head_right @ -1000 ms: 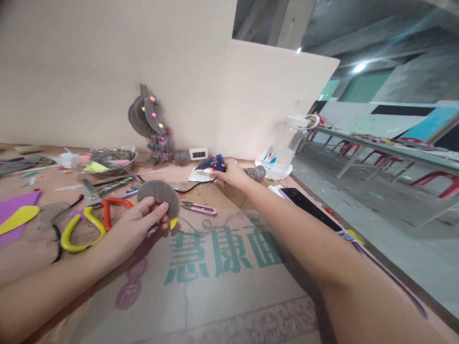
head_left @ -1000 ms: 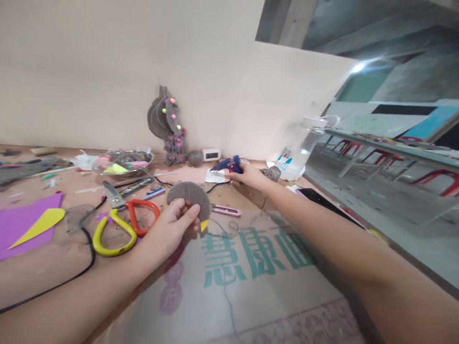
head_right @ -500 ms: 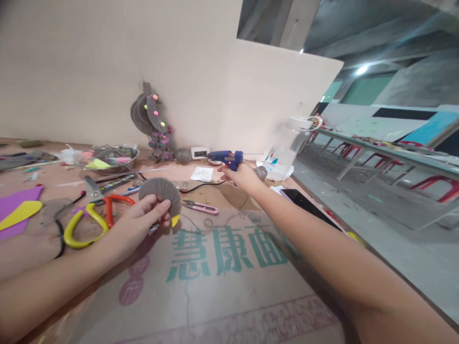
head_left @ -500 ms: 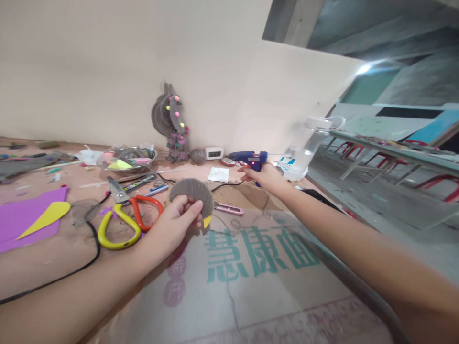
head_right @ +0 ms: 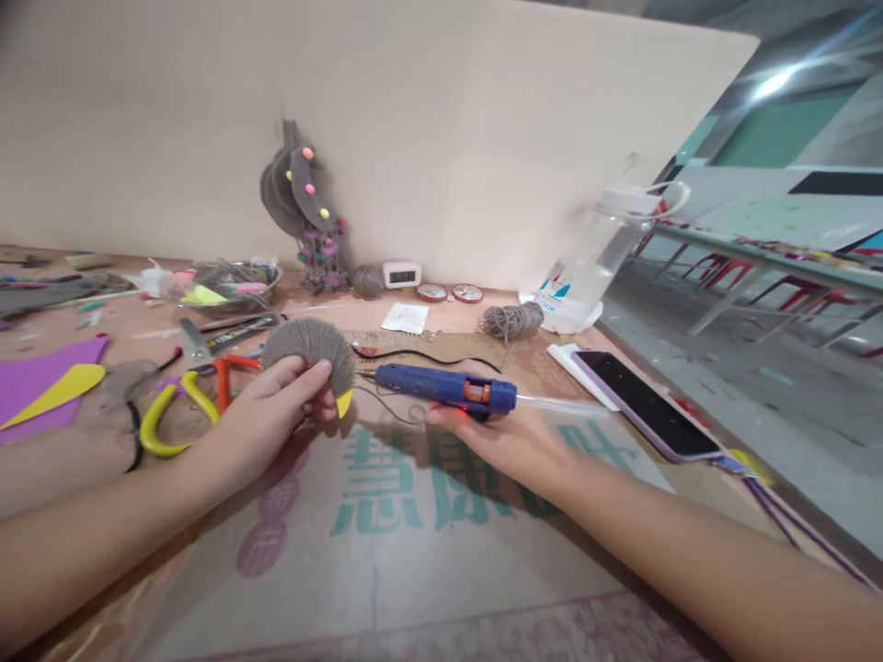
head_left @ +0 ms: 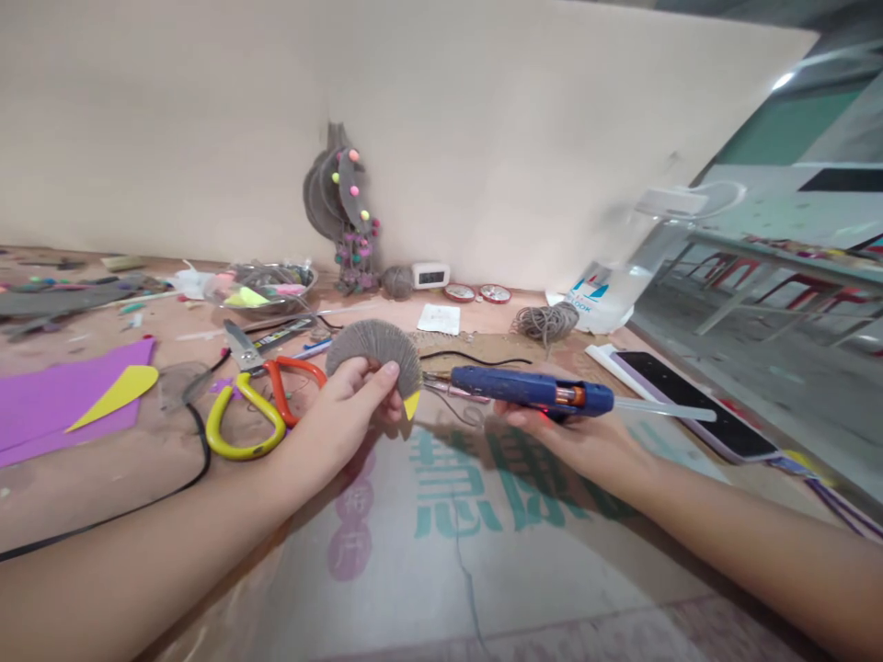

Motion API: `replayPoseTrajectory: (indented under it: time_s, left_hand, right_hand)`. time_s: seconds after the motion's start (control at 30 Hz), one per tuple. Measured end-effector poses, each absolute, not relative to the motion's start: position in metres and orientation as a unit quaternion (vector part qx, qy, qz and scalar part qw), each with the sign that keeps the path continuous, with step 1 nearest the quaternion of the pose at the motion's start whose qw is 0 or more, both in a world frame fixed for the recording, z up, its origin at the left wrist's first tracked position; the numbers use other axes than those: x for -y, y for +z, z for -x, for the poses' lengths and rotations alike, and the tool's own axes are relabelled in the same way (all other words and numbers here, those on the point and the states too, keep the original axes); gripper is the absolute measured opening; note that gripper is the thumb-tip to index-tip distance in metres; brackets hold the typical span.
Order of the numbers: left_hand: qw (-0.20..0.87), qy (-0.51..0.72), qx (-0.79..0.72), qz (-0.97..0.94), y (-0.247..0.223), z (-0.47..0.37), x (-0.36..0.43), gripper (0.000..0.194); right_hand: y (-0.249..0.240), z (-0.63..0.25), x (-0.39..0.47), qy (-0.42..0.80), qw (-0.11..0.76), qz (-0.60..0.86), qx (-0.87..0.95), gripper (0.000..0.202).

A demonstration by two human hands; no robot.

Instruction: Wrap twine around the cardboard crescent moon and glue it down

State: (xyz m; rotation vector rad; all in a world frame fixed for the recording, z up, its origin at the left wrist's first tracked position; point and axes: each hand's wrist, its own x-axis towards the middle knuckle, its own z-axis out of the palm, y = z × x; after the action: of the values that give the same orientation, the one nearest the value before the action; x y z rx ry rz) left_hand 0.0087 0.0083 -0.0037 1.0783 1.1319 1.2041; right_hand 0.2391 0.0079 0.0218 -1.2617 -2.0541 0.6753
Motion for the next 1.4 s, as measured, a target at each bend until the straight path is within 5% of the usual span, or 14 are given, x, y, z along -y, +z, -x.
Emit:
replayPoseTrajectory:
  time_s: [1.4]
  left_hand:
    - [0.533, 0.499, -0.484, -0.482, 0.000, -0.008, -0.006, 0.024]
  right_hand:
    - [0.011, -0.236, -0.009, 0.256, 0.306, 0.502, 0.767, 0.023]
